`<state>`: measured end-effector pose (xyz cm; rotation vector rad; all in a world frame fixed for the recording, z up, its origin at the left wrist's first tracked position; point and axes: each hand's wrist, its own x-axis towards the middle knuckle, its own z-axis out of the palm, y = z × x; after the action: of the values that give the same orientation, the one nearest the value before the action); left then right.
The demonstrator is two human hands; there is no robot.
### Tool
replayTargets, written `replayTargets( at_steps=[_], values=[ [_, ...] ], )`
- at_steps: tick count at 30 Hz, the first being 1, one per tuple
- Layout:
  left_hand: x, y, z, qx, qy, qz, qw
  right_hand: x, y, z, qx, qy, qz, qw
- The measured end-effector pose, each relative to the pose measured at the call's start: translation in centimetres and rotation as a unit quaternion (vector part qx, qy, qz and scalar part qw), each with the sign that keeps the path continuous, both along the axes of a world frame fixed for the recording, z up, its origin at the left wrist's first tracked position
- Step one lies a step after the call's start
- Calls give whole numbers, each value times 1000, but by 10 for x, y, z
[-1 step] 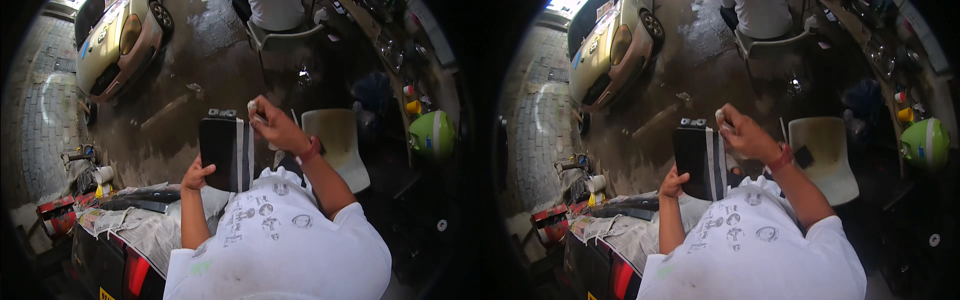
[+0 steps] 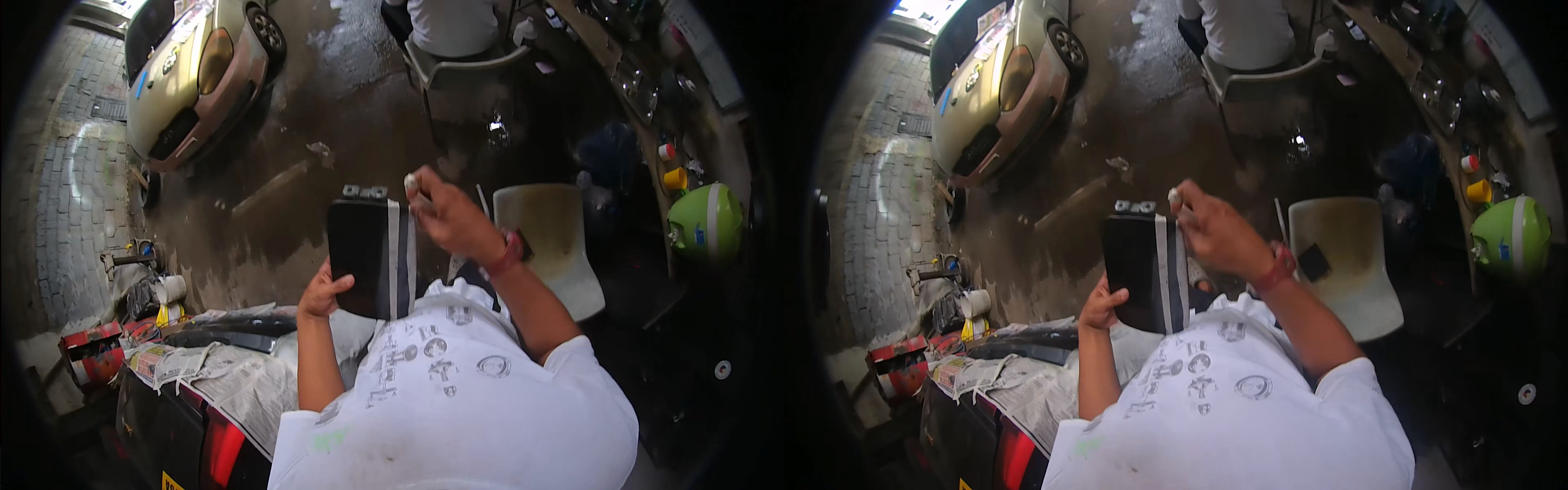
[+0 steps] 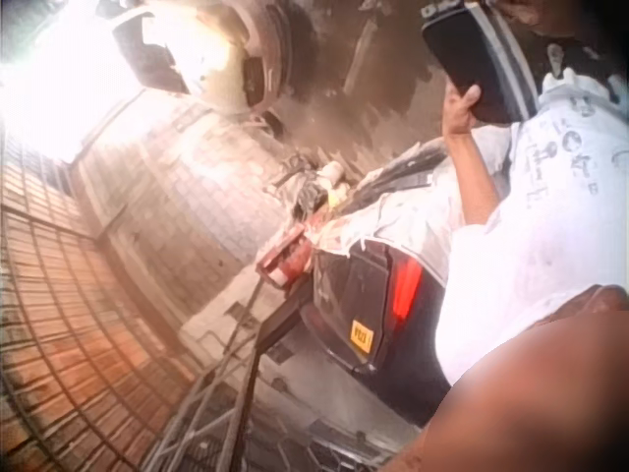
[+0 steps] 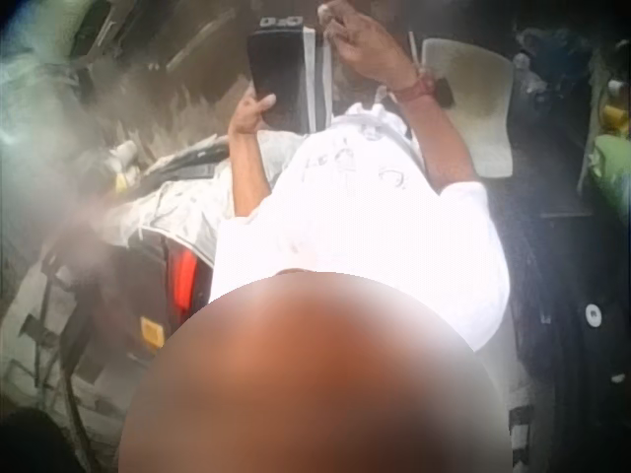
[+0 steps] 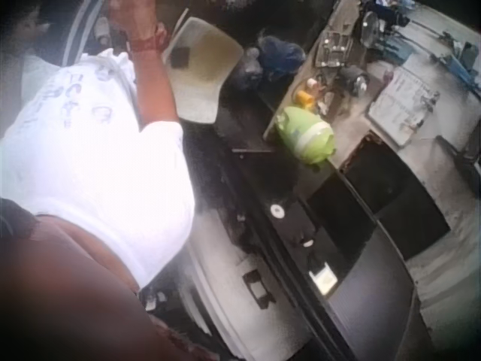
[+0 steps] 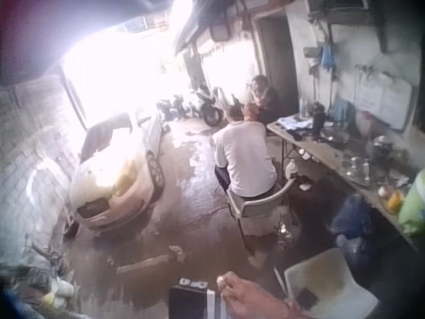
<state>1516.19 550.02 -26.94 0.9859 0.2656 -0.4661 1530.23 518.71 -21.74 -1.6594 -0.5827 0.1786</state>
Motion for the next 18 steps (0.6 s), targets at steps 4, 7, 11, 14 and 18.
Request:
replayTargets(
  at_steps=[4,7,11,14,18],
  values=[
    [-2,-14,14,9,-17,46,999,-20,14,9,-68,-130,-93,985],
    [4,-26,22,-1,-20,81,997,-20,17,-4,-60,-183,-114,975],
    [13,-32,22,7,-17,156,988,-25,12,-24,-85,-217,-67,970],
    [24,-27,16,-30,-16,223,974,-37,10,-27,-106,-211,5,972],
    [34,-12,0,-39,9,313,949,-50,4,-22,-47,-145,16,988]
  ],
)
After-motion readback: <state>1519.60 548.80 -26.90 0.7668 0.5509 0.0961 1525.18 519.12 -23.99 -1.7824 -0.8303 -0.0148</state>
